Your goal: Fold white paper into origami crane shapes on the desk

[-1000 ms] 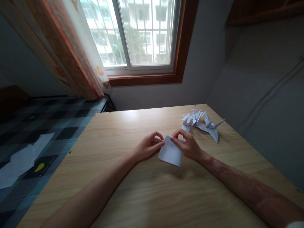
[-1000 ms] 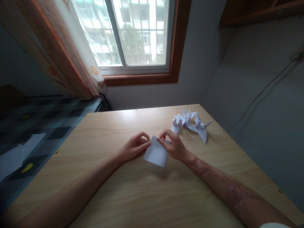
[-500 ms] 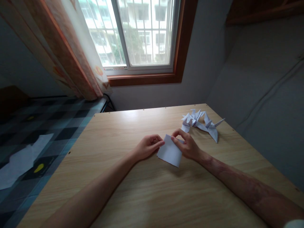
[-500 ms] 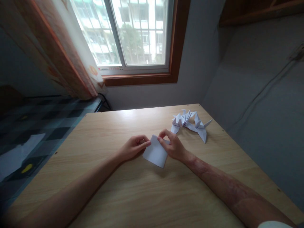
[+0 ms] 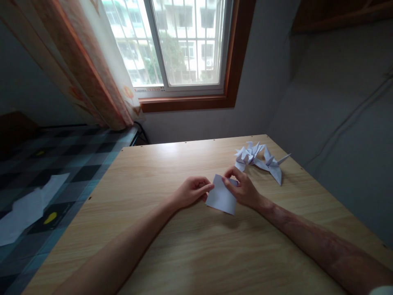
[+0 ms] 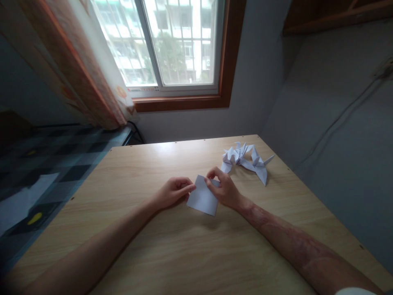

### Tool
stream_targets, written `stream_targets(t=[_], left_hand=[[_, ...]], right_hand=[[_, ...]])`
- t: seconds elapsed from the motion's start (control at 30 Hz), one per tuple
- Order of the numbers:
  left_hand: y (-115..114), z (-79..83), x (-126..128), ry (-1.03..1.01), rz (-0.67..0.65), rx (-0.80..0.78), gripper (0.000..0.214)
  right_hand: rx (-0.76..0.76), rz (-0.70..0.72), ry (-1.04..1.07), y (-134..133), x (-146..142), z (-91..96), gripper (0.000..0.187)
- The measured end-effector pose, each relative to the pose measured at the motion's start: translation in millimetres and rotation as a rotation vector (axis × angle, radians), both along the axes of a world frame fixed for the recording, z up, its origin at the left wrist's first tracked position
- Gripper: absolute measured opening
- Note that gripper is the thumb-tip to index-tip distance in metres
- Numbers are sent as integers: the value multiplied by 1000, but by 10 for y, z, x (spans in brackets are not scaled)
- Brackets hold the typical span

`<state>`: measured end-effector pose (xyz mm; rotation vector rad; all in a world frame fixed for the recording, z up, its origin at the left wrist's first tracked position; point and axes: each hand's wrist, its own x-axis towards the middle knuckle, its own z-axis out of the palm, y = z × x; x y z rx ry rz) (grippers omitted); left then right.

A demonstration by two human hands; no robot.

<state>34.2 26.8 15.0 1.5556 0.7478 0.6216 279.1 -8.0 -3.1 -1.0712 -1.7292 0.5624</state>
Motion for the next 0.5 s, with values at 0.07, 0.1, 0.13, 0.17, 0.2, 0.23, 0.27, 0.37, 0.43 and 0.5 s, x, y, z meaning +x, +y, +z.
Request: stream_targets(t=[0.07, 0.1, 0.13, 0.17, 0.2, 0.23, 0.27, 0.37, 0.43, 0.5], left_hand=[[6, -14, -7, 2, -5, 5, 51], [8, -20, -10, 4, -14, 7, 50], [8, -26, -13, 6, -25, 8, 50], [7, -30, -15, 6, -35, 9, 50], [4, -32, -15, 4, -39, 11, 50], [-2, -31, -15, 2, -39, 13, 50], [-9, -27, -14, -1, -35, 16, 50], [-33, 3, -7, -5, -2, 29, 50], [-42, 30, -2, -11, 40, 51, 51], [-43, 50, 1, -23, 97, 84, 50]], right_hand=[[-1, 2, 0, -6, -3, 19, 12], [2, 4, 1, -9, -6, 29, 11], [7, 6, 1, -12, -8, 39, 11], [12, 8, 0, -14, -9, 46, 11], [16, 7, 1, -13, -9, 50, 11], [19, 5, 2, -11, -7, 49, 11], [14, 1, 6, -7, -4, 43, 11], [-38, -1, 48, 19, 7, -8, 8], [-92, 19, 106, 45, 12, -56, 10], [-157, 42, 181, 77, 14, -106, 20]])
